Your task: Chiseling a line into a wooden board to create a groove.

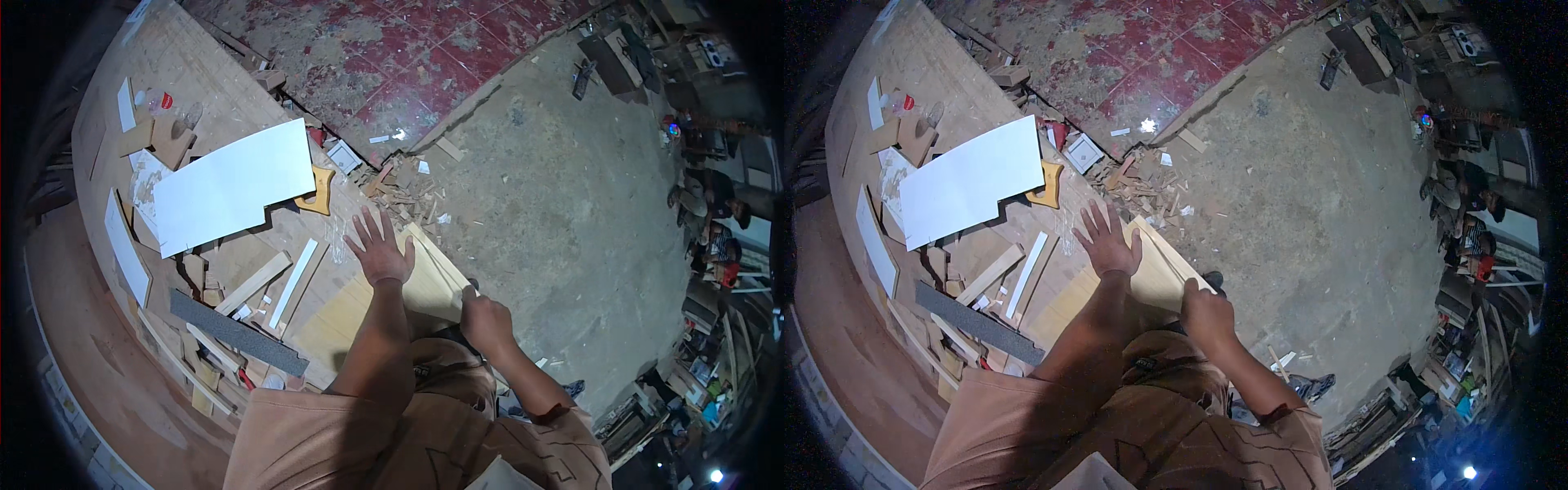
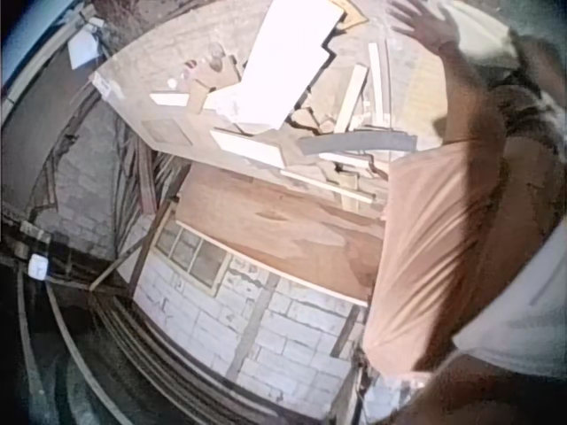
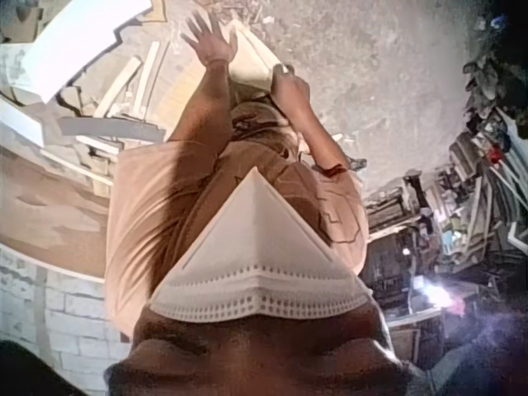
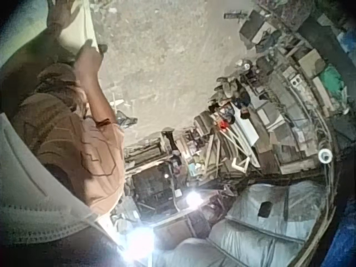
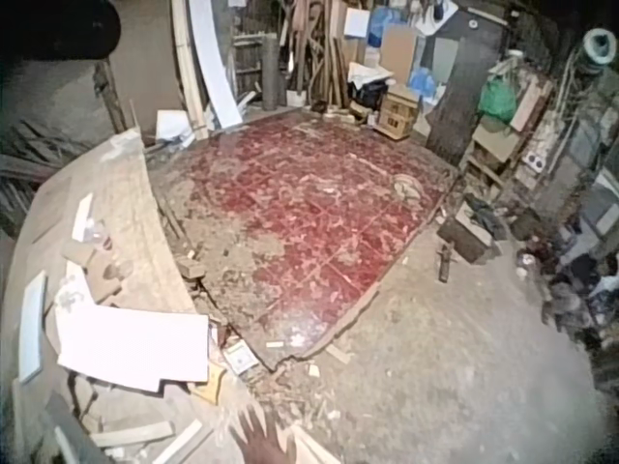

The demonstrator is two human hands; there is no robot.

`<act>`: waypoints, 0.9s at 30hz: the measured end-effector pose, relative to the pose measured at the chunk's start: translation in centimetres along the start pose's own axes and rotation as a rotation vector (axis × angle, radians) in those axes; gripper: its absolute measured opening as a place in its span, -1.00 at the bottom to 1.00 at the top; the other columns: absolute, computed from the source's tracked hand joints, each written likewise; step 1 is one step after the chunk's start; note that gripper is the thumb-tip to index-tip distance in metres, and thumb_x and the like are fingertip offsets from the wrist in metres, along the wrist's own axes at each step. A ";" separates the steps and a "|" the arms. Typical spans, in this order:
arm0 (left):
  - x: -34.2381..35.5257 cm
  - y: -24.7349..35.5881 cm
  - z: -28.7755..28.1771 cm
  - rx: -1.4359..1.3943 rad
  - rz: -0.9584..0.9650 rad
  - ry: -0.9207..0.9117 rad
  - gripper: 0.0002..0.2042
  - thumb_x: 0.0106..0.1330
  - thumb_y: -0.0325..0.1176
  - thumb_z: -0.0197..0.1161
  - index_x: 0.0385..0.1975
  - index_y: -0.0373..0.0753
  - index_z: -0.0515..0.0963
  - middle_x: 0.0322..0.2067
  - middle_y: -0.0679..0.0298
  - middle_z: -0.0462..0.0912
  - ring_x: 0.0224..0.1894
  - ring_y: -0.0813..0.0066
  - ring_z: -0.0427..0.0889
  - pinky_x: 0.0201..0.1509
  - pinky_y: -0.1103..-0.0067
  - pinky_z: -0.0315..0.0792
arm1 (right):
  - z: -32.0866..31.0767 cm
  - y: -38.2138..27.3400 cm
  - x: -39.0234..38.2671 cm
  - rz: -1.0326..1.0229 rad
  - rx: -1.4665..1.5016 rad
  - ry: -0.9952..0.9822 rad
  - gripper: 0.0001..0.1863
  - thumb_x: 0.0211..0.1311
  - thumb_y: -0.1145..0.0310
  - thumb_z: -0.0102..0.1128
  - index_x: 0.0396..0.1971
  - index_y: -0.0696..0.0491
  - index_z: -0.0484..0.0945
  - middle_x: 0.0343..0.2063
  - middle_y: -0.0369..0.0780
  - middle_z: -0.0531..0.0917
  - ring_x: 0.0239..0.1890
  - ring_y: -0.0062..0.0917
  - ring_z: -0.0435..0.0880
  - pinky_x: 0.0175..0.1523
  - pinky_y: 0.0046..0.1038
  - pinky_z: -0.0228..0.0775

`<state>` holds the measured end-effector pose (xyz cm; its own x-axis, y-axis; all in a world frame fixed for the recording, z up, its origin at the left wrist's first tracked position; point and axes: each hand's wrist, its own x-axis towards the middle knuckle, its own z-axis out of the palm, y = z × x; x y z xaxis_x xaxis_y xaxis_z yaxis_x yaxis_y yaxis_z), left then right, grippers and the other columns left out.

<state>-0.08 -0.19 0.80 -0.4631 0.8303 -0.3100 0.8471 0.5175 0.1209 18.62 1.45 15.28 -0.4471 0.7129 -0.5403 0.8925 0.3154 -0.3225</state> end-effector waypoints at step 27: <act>0.5 1.2 -0.4 -0.049 0.028 0.044 -0.21 0.32 0.13 -0.01 0.47 -0.17 0.01 0.50 -0.03 -0.26 0.53 -0.10 -0.34 0.45 -0.16 -0.48 | 5.4 0.3 7.9 0.069 -0.019 -0.135 -0.75 0.24 0.39 -0.07 -0.20 0.19 0.51 -0.41 0.08 0.70 -0.31 -0.03 0.73 -0.21 -0.07 0.57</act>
<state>0.56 0.91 1.19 -0.4511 0.8526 -0.2639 0.8467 0.5023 0.1756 15.00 3.80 6.72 -0.3870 0.6430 -0.6609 0.9220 0.2809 -0.2667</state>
